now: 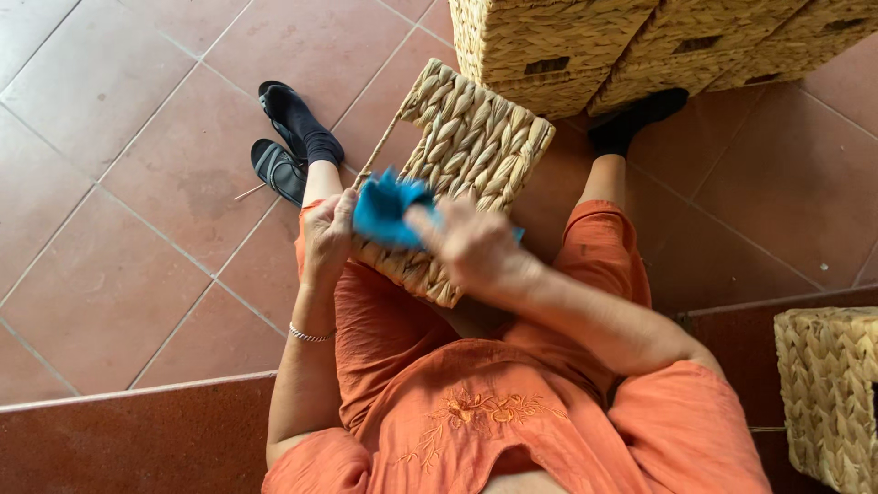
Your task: The person sits on the floor and cleans a woven basket using a blue cloth and scissors. They wipe the basket's surfaces and trim loose fibers, then place the basket with others.
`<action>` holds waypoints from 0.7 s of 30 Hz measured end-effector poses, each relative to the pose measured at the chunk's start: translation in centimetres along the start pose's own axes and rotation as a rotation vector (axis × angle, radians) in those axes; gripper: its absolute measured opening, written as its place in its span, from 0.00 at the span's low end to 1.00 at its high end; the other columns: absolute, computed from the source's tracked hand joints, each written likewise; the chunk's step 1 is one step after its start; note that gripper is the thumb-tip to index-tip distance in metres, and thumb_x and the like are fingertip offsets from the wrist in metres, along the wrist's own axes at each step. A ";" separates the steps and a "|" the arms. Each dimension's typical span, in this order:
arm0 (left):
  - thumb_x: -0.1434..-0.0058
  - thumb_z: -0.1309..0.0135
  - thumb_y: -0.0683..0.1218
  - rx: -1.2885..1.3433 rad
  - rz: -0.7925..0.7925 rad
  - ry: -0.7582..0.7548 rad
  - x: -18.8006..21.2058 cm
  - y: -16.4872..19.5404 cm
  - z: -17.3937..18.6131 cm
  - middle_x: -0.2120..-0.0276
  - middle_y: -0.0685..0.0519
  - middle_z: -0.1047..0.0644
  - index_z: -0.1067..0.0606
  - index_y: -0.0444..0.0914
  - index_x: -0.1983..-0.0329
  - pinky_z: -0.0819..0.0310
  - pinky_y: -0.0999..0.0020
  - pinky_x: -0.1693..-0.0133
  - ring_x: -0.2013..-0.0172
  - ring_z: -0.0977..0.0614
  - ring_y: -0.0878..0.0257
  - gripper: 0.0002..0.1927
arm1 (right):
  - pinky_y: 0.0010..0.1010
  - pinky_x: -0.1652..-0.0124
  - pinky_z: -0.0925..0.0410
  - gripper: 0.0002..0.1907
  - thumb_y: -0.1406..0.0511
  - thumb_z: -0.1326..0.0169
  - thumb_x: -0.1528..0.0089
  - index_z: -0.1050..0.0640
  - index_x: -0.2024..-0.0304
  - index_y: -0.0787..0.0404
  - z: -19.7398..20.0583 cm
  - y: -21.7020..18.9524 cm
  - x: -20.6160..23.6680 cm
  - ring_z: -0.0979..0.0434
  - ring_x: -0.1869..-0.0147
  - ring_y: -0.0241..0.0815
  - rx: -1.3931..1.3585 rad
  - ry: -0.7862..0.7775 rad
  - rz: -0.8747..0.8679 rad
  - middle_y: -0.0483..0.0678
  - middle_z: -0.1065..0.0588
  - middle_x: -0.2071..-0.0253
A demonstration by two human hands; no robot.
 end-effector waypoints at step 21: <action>0.25 0.50 0.47 0.047 -0.111 0.134 -0.5 -0.3 -0.8 0.76 0.64 0.30 0.25 0.34 0.69 0.40 0.76 0.72 0.74 0.33 0.76 0.16 | 0.33 0.79 0.33 0.14 0.69 0.51 0.33 0.25 0.45 0.62 -0.8 -0.6 0.1 0.28 0.69 0.43 0.099 -0.082 0.036 0.49 0.30 0.70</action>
Point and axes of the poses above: each hand's wrist, its own x-axis away from the middle knuckle, its own z-axis out of the back of the hand, y = z × x, the point moved 6 cm from there along -x, towards the middle knuckle
